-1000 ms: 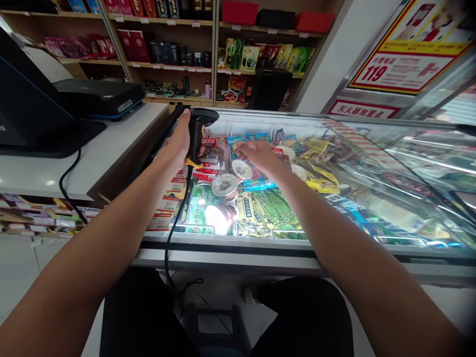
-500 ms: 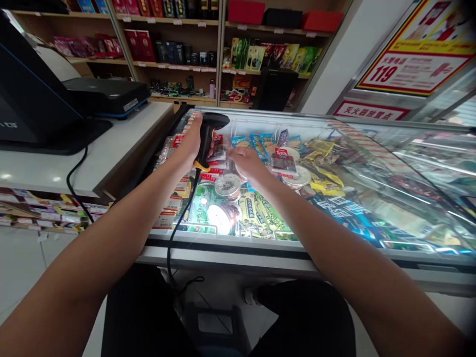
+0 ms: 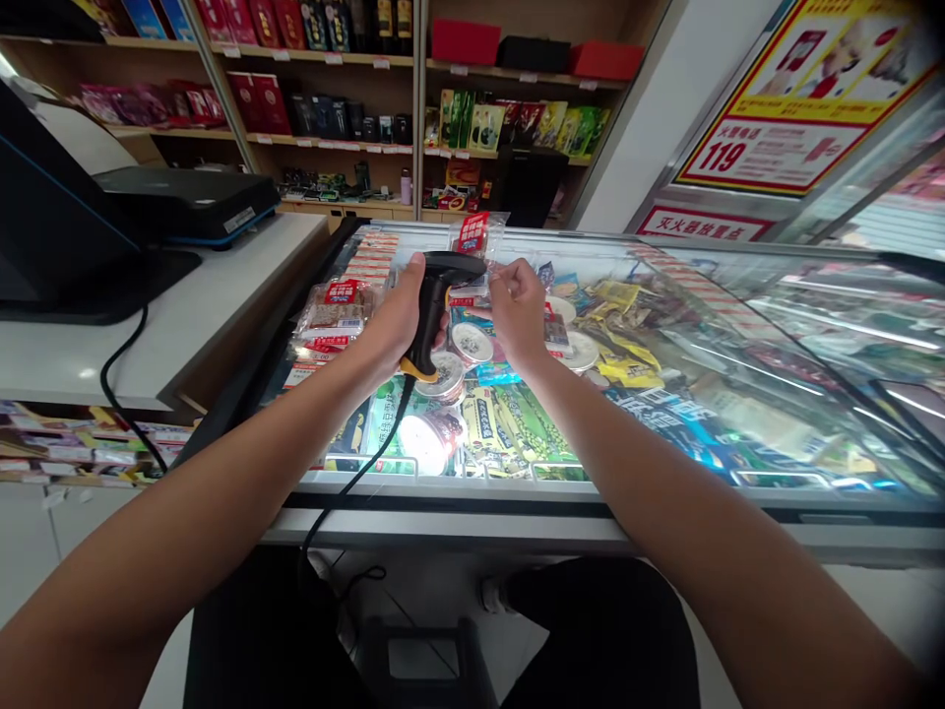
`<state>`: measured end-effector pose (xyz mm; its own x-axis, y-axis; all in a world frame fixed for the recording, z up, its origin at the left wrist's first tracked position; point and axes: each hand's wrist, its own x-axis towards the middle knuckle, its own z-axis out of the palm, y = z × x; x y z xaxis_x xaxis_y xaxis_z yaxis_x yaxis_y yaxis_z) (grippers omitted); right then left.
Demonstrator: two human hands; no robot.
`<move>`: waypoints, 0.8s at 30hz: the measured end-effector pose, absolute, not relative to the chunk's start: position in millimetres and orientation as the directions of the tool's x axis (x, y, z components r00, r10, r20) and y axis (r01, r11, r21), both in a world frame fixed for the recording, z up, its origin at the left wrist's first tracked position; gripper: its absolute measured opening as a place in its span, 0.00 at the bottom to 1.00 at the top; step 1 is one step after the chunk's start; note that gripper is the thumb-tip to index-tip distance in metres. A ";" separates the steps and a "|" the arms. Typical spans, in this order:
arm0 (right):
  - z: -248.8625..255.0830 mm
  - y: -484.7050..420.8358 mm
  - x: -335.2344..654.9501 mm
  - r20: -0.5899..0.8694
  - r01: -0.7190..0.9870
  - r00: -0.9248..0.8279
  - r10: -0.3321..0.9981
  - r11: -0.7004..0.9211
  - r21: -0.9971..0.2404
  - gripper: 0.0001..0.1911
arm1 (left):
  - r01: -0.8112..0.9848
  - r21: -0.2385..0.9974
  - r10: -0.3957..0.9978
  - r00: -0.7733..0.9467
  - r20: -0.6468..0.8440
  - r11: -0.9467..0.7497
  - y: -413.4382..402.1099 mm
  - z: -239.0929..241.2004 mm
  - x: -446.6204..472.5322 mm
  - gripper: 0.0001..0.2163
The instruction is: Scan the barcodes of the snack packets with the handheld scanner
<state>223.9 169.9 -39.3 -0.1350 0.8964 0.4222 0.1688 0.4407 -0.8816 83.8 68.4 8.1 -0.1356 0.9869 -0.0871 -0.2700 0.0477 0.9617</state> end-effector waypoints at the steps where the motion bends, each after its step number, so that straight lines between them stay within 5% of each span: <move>1: -39.4 170.0 223.5 0.431 0.163 -0.134 0.892 0.449 -0.879 0.15 | -0.268 0.962 0.985 -0.140 -0.096 0.056 68.3 7.7 84.7 0.34; 24: -39.7 178.1 226.1 0.392 0.209 -0.138 0.909 0.414 -0.886 0.17 | -0.137 0.990 0.988 -0.145 -0.052 0.031 67.8 13.6 84.6 0.31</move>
<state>226.1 178.1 -39.7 -0.1382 0.9093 0.3925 0.2092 0.4141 -0.8859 84.6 67.8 13.6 -0.1452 0.9881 -0.0515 -0.1369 0.0315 0.9901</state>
